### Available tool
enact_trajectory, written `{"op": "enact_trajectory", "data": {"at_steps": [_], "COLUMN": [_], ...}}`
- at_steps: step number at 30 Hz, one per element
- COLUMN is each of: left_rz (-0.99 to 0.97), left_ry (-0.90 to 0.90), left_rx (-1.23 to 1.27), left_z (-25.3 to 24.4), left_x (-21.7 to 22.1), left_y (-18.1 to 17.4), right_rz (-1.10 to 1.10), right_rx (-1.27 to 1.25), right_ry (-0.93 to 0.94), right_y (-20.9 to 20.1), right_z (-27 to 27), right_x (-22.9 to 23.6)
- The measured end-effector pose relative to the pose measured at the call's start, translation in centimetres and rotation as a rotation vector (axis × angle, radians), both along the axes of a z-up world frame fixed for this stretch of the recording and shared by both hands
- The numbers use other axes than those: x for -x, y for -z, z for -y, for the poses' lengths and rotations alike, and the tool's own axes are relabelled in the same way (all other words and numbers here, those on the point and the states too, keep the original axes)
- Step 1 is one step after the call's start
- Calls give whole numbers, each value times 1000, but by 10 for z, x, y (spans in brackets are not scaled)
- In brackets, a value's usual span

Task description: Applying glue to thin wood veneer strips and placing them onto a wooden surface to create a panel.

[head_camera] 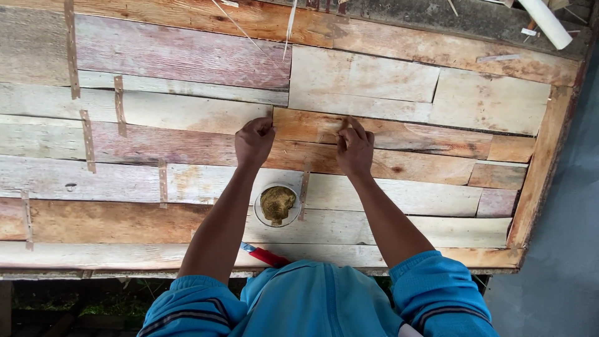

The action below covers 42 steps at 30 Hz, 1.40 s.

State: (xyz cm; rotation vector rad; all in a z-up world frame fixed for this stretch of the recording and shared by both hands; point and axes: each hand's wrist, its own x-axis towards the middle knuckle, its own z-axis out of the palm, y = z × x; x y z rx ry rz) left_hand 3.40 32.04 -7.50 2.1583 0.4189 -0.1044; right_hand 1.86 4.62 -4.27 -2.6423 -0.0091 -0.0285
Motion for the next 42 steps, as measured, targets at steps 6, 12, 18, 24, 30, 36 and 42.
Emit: {"op": "enact_trajectory", "data": {"at_steps": [6, 12, 18, 24, 30, 36, 42], "left_rz": [-53, -78, -42, -118, -128, 29, 23], "left_ry": [2, 58, 77, 211, 442, 580, 645], "left_rx": [-22, -127, -126, -293, -390, -619, -623], "left_z": [-1, 1, 0, -4, -17, -16, -15], "left_x": [0, -9, -10, -25, -41, -27, -29], "left_y": [-2, -5, 20, -14, -55, -36, -39], "right_rz": [-9, -10, 8, 18, 20, 38, 39], "right_rx": [-23, 18, 70, 64, 67, 92, 141], "right_ry": [2, 11, 8, -11, 11, -20, -27], "right_y": [-9, 5, 13, 11, 30, 25, 37], "right_z": [-7, -2, -2, -1, 6, 2, 8], "right_x": [2, -1, 1, -2, -1, -1, 0]}}
